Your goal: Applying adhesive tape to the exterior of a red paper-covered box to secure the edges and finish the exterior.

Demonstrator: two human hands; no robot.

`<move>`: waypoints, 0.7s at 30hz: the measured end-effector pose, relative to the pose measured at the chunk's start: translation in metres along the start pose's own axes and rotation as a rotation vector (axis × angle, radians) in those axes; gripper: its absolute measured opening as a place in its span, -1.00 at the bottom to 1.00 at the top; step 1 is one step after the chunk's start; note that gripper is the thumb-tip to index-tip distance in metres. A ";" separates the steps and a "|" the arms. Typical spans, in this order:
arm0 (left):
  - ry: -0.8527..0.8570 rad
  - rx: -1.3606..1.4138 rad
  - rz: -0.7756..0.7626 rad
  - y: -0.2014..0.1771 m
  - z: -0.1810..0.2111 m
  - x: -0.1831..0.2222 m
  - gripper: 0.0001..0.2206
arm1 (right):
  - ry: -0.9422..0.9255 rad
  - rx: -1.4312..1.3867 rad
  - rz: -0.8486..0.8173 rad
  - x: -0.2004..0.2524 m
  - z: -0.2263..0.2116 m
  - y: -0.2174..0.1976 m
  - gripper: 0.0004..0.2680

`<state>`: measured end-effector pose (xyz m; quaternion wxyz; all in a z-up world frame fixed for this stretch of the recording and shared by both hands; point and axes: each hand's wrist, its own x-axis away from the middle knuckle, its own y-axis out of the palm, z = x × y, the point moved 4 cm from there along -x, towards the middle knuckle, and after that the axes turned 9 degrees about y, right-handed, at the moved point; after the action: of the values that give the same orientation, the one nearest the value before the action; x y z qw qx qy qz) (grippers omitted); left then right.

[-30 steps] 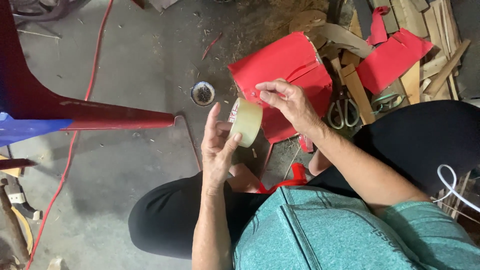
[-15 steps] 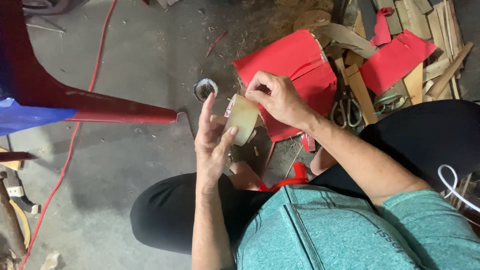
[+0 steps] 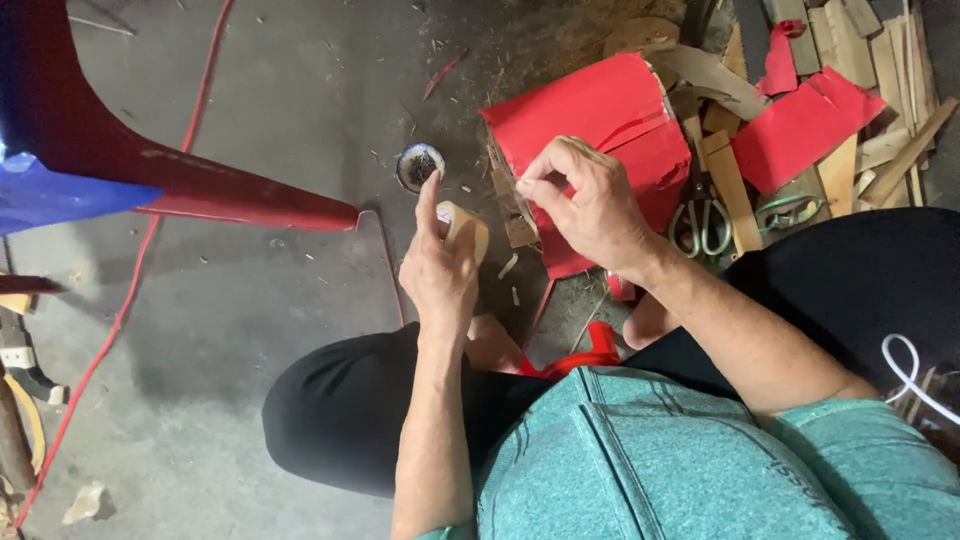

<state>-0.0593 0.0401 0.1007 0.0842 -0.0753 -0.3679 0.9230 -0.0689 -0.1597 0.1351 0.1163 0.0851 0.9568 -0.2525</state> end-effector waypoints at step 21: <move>0.141 -0.129 -0.169 0.064 -0.021 -0.015 -0.62 | 0.417 0.066 0.131 0.040 0.122 0.008 -0.95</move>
<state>-0.0466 0.0049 0.0420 0.1821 -0.1139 -0.4246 0.8795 -0.0831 -0.2095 0.0179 -0.0707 0.2013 0.9437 -0.2526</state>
